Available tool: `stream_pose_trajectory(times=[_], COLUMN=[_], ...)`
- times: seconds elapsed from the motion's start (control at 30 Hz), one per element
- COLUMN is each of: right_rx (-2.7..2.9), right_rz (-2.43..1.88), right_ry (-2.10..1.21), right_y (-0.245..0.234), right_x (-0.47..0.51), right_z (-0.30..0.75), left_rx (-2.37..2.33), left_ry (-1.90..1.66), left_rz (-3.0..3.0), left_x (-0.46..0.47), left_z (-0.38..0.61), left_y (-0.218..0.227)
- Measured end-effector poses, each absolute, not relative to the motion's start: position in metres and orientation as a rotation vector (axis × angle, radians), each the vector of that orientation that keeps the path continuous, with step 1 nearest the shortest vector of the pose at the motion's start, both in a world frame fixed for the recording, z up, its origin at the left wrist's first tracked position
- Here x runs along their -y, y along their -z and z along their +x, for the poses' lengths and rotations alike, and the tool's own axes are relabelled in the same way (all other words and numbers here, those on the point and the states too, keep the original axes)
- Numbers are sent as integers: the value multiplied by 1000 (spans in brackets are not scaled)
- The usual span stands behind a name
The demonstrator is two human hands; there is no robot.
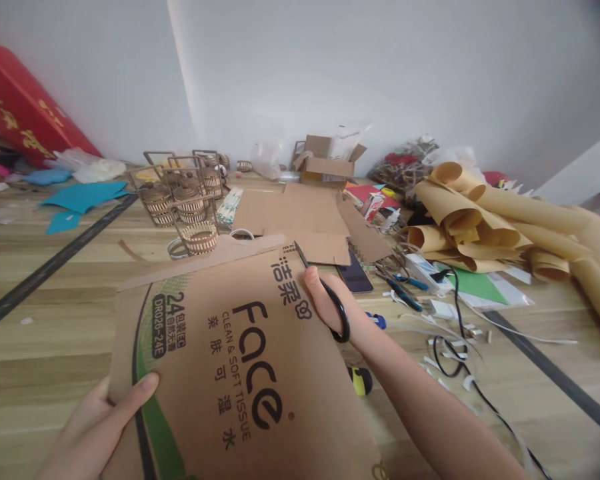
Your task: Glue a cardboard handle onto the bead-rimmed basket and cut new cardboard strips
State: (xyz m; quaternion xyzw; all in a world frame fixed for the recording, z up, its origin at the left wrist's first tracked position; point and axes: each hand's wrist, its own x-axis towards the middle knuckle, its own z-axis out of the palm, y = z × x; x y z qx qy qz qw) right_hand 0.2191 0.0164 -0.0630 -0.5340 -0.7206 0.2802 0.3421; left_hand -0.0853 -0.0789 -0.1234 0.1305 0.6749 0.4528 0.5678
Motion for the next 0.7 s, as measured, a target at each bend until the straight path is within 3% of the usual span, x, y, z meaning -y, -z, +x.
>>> stream_pose_trajectory(times=[0.7], right_rx=[1835], right_rz=[-1459], right_ry=[-742], right_y=[63], right_x=[-21], right_z=[225], left_rx=[-1560], left_ry=[-1082], left_rz=[235], left_x=[77], left_z=[-86], left_y=[122])
